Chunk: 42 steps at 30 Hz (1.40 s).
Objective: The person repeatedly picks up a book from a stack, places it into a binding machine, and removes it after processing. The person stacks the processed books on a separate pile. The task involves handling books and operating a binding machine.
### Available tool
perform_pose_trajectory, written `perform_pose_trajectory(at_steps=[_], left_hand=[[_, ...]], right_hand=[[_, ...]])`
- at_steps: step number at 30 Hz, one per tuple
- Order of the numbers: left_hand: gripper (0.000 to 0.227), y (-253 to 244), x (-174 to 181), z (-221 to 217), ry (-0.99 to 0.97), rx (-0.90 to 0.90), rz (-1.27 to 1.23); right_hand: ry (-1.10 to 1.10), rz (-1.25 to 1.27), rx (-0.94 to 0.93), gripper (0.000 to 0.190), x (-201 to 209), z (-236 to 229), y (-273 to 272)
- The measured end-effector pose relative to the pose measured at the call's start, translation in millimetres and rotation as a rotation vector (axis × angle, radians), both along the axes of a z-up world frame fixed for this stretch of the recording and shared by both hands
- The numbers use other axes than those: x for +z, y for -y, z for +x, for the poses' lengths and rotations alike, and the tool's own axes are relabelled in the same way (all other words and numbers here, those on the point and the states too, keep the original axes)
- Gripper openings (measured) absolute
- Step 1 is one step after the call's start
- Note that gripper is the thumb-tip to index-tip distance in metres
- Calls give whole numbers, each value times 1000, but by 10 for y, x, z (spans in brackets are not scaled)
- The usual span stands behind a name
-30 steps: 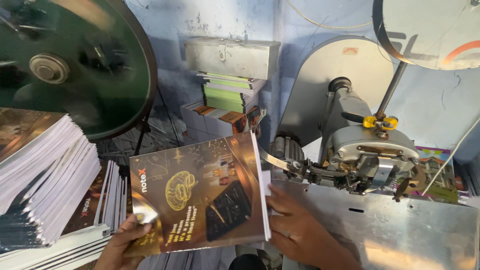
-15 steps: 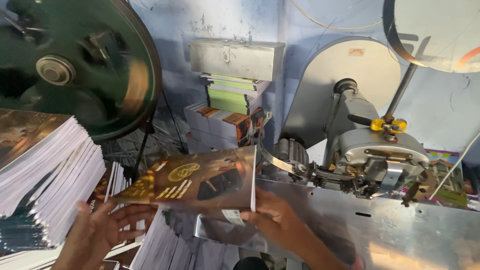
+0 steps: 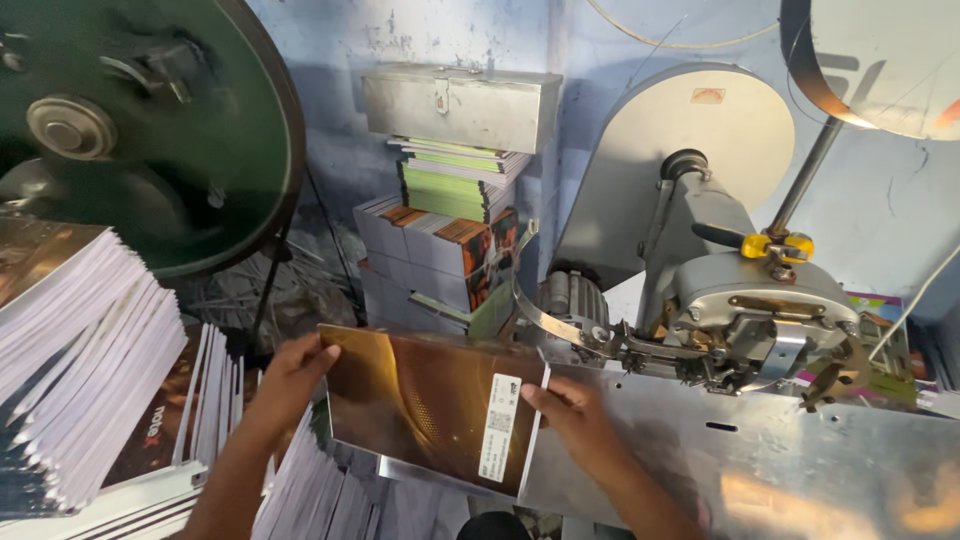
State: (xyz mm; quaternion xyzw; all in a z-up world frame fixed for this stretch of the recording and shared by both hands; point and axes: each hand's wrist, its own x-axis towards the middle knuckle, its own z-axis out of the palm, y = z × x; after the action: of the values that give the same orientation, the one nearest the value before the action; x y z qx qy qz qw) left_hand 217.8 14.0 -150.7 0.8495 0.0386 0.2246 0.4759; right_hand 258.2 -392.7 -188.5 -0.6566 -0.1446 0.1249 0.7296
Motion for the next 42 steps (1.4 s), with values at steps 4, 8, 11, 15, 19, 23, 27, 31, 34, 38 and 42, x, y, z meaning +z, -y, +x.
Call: perform_pose_trajectory(at_steps=[4,8,11,15,19,23,27,31,34,38,42], left_hand=[[30,149,-165,210,-201,-9,-206],[25,354,-459,452,-179,57,-100],[21,518,-538,465,-184,98,-309],[22,733,-469,403,-178,134,-415],[26,957,-399,331,-153,174,-292],[30,1219,-386,336,-146,261,-175],[31,1460,-408,355,-147,239,-186],[32,1673,-390,365,-142,174,-173],[32,1835,-355,331,-166,142,-152],[32,2041,-259,300,-254,144,-100],[33,2213,-302,342,-292,186,-34]], right_hand=[[-13,-92,-98,39,-104,121,51],[95,-388,-327,40,22,6,111],[51,-575,-411,50,49,-17,191],[-24,-594,-399,57,-56,53,402],[-105,-509,-440,49,-19,35,569],[-124,-560,-466,52,133,-115,758],[-101,-518,-482,48,203,-196,978],[-104,-466,-516,46,166,-196,1205],[-106,-544,-539,48,164,-198,1368],[-138,-575,-567,46,210,-237,1539],[-115,-572,-569,43,186,-229,1719]])
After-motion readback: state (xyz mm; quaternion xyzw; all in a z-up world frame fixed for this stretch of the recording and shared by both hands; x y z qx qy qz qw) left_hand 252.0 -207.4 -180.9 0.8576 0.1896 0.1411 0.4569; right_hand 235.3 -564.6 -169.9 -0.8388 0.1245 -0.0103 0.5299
